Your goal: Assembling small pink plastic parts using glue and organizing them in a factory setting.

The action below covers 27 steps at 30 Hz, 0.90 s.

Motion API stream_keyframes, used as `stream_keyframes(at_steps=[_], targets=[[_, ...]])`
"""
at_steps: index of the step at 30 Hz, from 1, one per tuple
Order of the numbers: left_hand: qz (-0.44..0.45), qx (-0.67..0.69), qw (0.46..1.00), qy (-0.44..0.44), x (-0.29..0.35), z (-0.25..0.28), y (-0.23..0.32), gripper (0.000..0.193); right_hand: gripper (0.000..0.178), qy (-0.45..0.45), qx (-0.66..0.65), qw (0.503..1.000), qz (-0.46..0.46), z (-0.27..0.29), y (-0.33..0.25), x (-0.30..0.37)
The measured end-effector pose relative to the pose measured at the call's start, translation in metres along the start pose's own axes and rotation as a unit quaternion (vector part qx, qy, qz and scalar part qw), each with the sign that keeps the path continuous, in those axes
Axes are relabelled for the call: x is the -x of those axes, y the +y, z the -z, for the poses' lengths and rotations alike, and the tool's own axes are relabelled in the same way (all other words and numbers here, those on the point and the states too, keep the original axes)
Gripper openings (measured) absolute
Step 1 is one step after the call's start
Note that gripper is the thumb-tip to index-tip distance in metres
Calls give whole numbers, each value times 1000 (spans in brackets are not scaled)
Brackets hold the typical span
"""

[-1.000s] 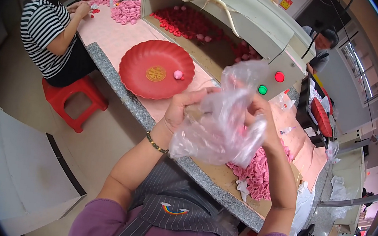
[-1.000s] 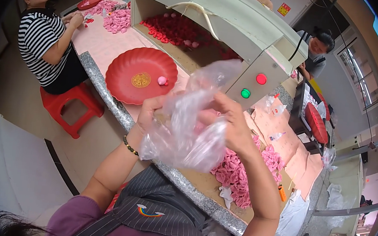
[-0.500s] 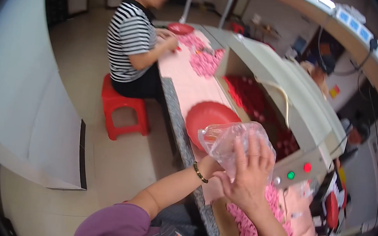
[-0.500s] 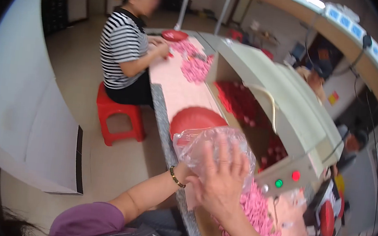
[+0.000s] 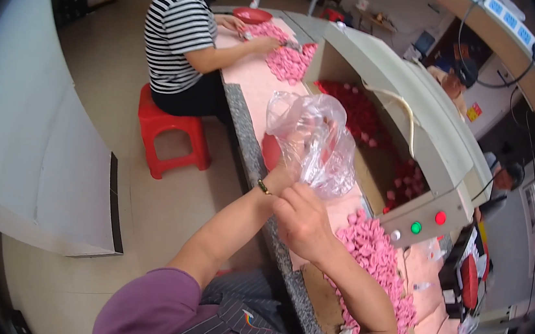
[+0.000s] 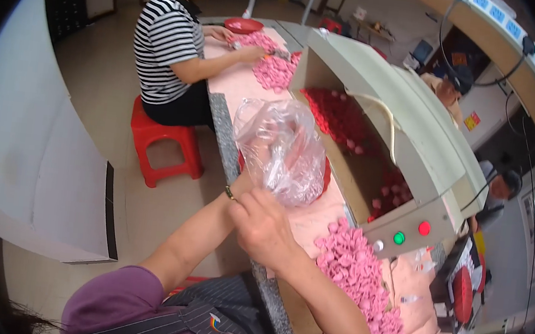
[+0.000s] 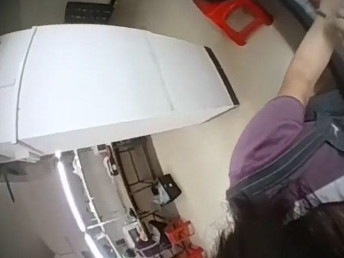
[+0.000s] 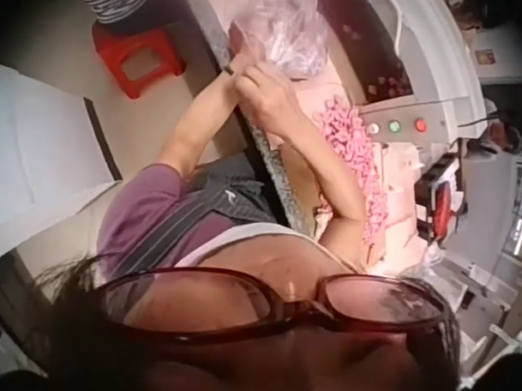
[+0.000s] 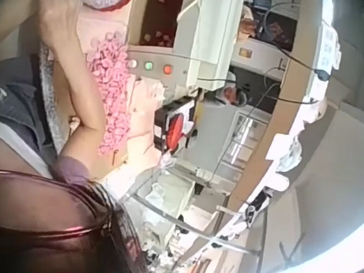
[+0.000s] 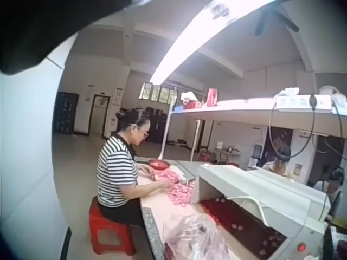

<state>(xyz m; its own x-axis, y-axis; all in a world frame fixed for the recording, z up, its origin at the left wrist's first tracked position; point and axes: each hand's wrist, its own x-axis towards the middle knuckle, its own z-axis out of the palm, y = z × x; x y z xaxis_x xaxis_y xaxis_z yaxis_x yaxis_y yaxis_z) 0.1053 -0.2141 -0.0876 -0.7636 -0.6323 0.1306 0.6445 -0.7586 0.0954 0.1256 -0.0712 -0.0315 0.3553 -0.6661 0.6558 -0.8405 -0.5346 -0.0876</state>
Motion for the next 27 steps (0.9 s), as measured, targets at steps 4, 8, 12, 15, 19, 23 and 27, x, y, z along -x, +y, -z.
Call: stream_keyframes(at_steps=[4, 8, 12, 15, 19, 23, 27], targets=[[40, -5, 999, 31, 39, -36, -19, 48, 28, 25, -4, 999, -42, 5, -12, 31], [8, -62, 998, -16, 64, -36, -36, 51, 30, 146, 50, 957, -244, 41, -27, 21], [-38, -198, 973, -113, 91, -43, -57, 43, 22, 79, 205, 955, -199, 48, -8, 47], [-42, -302, 945, -120, 83, 40, -89, 38, 19, 26, 177, 980, -87, 48, -25, 44], [118, -19, 987, -112, 93, 30, -85, 38, 24, -31, 106, 987, -116, 41, -27, 61], [128, -75, 985, -88, 104, -2, -72, 38, 27, 72, 93, 967, -224, 58, -33, 71], [-8, -314, 939, -143, 103, -5, -79, 46, 26, 118, 131, 905, -386, 72, -13, 90]])
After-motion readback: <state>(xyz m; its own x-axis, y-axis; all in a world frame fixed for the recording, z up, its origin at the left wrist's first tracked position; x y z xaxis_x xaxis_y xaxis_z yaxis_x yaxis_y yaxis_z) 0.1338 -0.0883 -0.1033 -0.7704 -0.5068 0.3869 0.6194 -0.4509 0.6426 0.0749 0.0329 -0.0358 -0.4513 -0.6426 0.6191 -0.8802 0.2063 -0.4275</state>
